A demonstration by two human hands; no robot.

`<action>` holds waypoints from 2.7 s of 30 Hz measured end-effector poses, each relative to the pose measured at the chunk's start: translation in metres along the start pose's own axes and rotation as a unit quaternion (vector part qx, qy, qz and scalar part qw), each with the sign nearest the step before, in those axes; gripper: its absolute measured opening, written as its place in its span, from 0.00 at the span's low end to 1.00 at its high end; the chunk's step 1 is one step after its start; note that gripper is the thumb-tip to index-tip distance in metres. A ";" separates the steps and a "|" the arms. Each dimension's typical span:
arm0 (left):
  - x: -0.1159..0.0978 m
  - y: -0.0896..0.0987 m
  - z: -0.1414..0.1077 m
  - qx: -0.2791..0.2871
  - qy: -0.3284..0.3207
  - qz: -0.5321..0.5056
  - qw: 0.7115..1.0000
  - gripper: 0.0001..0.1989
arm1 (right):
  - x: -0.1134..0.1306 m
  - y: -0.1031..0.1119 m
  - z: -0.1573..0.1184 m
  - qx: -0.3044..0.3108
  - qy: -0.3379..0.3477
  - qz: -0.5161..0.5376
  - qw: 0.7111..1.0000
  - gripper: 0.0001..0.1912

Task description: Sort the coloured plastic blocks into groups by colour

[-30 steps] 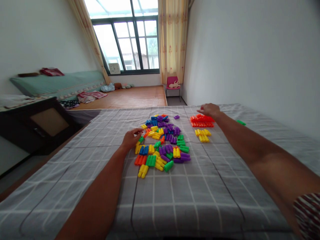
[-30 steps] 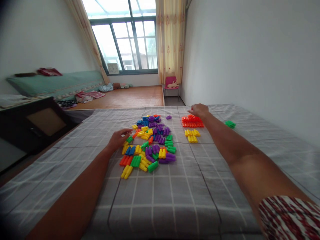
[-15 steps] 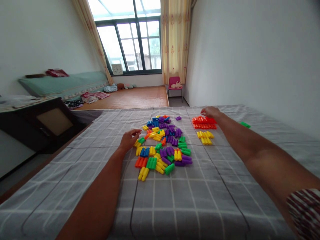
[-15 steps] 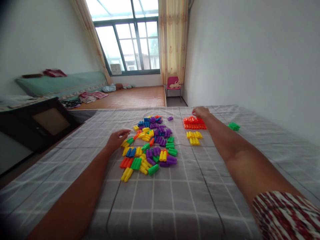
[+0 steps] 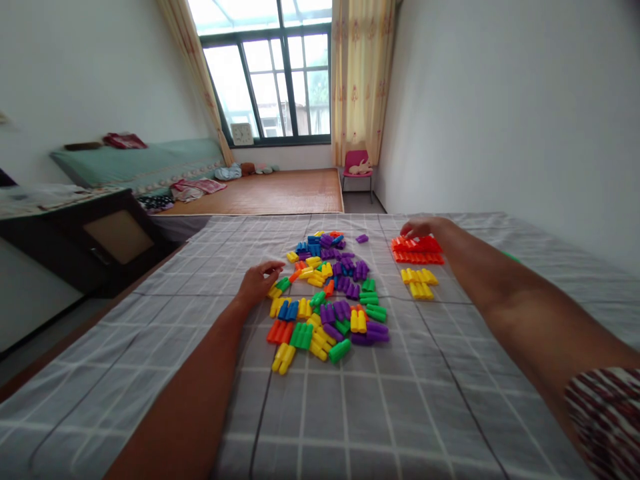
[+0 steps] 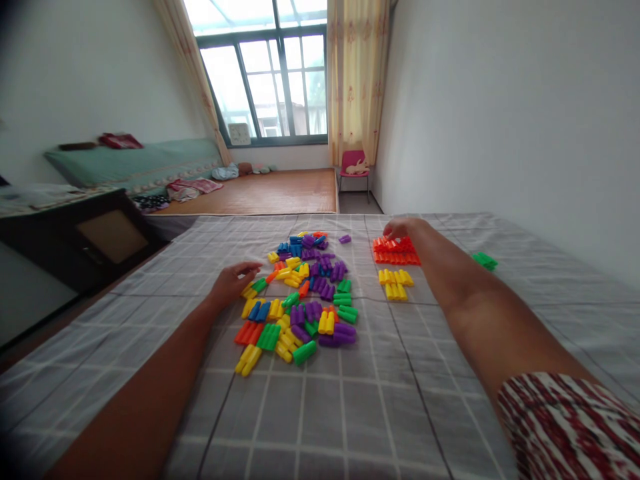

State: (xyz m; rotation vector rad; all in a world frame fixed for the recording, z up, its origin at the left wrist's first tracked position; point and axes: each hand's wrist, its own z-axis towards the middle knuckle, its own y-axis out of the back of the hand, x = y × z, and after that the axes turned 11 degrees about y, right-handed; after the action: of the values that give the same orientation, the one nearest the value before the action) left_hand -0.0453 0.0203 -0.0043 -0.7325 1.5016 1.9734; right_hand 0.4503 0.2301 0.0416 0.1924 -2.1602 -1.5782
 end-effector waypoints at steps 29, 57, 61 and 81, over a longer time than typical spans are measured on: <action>-0.011 0.001 -0.005 -0.001 -0.007 0.021 1.000 0.19 | 0.021 -0.019 -0.084 -0.107 0.052 -0.176 0.977 0.31; -0.003 -0.001 -0.001 0.022 -0.011 0.054 0.998 0.21 | -0.002 0.020 -0.041 0.019 0.013 0.152 0.988 0.24; -0.003 -0.001 -0.001 0.024 -0.008 0.052 0.998 0.21 | 0.002 0.018 -0.035 0.026 -0.011 0.142 0.989 0.21; -0.002 0.000 0.000 0.028 -0.014 0.064 0.997 0.22 | 0.015 0.013 -0.043 0.014 -0.021 0.055 0.998 0.17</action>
State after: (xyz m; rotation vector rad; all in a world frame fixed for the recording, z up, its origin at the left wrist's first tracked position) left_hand -0.0436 0.0201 -0.0032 -0.5962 1.6154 2.0166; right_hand 0.4573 0.1919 0.0683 0.0487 -2.1879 -1.5037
